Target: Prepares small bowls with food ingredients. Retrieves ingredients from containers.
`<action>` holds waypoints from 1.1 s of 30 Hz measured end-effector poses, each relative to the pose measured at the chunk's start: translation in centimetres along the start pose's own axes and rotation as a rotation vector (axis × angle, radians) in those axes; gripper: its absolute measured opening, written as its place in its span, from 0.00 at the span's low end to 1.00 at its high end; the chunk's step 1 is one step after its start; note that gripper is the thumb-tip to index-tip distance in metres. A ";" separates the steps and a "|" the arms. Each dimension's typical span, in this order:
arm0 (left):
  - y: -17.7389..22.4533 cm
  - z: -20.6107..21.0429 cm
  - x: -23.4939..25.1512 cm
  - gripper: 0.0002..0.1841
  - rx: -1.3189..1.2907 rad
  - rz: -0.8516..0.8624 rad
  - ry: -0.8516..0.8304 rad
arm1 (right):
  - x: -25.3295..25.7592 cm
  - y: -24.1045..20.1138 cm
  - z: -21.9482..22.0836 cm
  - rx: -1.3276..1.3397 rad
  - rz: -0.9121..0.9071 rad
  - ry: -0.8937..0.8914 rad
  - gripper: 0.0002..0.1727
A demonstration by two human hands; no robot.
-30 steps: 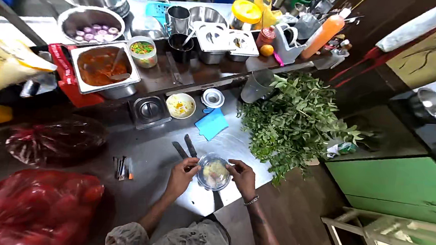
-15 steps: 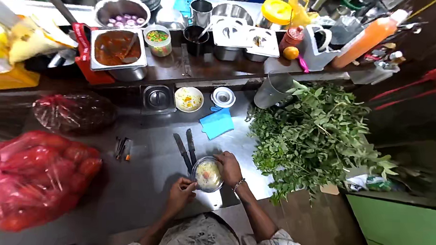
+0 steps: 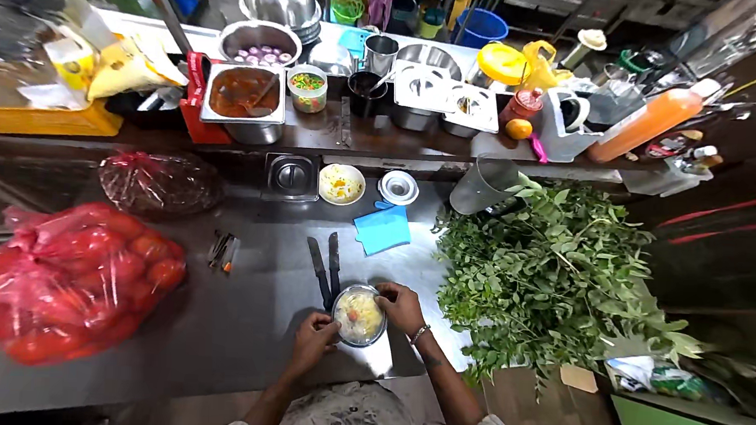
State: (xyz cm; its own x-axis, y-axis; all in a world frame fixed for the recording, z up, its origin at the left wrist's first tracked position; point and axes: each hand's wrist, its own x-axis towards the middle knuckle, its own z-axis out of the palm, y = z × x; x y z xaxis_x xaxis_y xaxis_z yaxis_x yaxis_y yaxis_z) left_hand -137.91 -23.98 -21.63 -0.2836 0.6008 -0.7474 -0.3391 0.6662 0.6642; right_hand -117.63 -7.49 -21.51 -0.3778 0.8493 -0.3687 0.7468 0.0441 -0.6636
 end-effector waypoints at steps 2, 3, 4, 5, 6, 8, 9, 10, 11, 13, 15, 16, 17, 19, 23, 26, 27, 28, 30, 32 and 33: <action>0.1 0.0 0.1 0.22 0.019 -0.006 0.002 | -1.1 -1.7 -0.4 -0.246 -0.113 0.006 0.22; 0.2 0.0 0.1 0.22 0.032 -0.011 0.007 | -1.8 -3.0 -0.4 -0.350 -0.178 -0.012 0.26; 0.3 -0.1 0.2 0.22 0.043 -0.017 0.009 | -2.6 -4.4 -0.3 -0.422 -0.240 -0.049 0.29; 0.4 -0.1 0.2 0.22 0.053 -0.022 0.011 | -3.4 -5.6 0.1 -0.483 -0.280 -0.107 0.33; 0.5 -0.1 0.2 0.23 0.060 -0.025 0.008 | -4.3 -6.5 0.8 -0.548 -0.290 -0.182 0.36; 0.8 -0.2 0.2 0.22 0.070 -0.015 0.002 | -5.2 -7.2 2.3 -0.645 -0.243 -0.323 0.46; 0.9 -0.4 0.2 0.21 0.081 0.007 0.003 | -5.4 -7.2 2.8 -0.672 -0.216 -0.358 0.48; 1.3 -0.5 0.3 0.20 0.085 0.041 0.003 | -5.3 -7.1 2.9 -0.684 -0.201 -0.372 0.49; 1.8 -0.6 0.5 0.19 0.088 0.071 0.006 | -5.0 -7.0 2.9 -0.688 -0.195 -0.382 0.49; 2.9 -0.5 1.0 0.17 0.116 0.108 0.017 | -4.6 -6.9 2.8 -0.674 -0.204 -0.408 0.50; 3.8 -0.4 2.0 0.16 0.178 0.143 0.014 | -4.1 -6.3 2.4 -0.597 -0.250 -0.378 0.49; 4.0 -0.3 2.6 0.16 0.218 0.156 0.012 | -3.9 -5.6 2.1 -0.503 -0.277 -0.308 0.45; 4.1 -0.3 3.1 0.15 0.249 0.164 0.009 | -3.8 -4.7 1.9 -0.386 -0.281 -0.214 0.39; 4.2 -0.5 3.4 0.15 0.250 0.154 -0.005 | -3.6 -2.7 1.1 -0.189 -0.181 -0.056 0.30; 3.1 -1.4 1.7 0.23 0.185 0.079 -0.043 | -3.5 1.7 0.5 0.233 0.171 -0.071 0.16; 1.3 -1.0 0.2 0.36 0.122 0.029 -0.080 | -4.1 2.3 2.0 0.616 0.269 -0.039 0.14; 0.8 -0.9 -0.1 0.38 0.082 0.031 -0.068 | -4.5 2.0 2.8 0.711 0.281 -0.024 0.14; 0.4 -1.0 -0.1 0.37 0.046 0.045 -0.039 | -5.0 1.7 3.5 0.807 0.296 -0.021 0.15; -0.1 -1.9 0.1 0.33 0.012 0.075 0.012 | -6.3 1.2 4.6 0.952 0.340 -0.075 0.17; -0.1 -3.5 0.8 0.31 0.033 0.116 0.037 | -7.3 0.7 5.2 1.021 0.393 -0.175 0.19; 0.0 -4.3 0.9 0.31 0.036 0.134 0.054 | -7.6 0.3 5.7 1.044 0.415 -0.217 0.19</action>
State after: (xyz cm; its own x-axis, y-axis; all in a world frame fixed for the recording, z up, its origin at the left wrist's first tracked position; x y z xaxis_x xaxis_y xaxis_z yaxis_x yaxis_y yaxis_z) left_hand -142.08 -25.31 -22.38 -0.3724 0.6611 -0.6513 -0.2628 0.5980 0.7572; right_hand -117.66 -16.88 -22.59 -0.3708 0.5832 -0.7227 0.0550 -0.7630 -0.6440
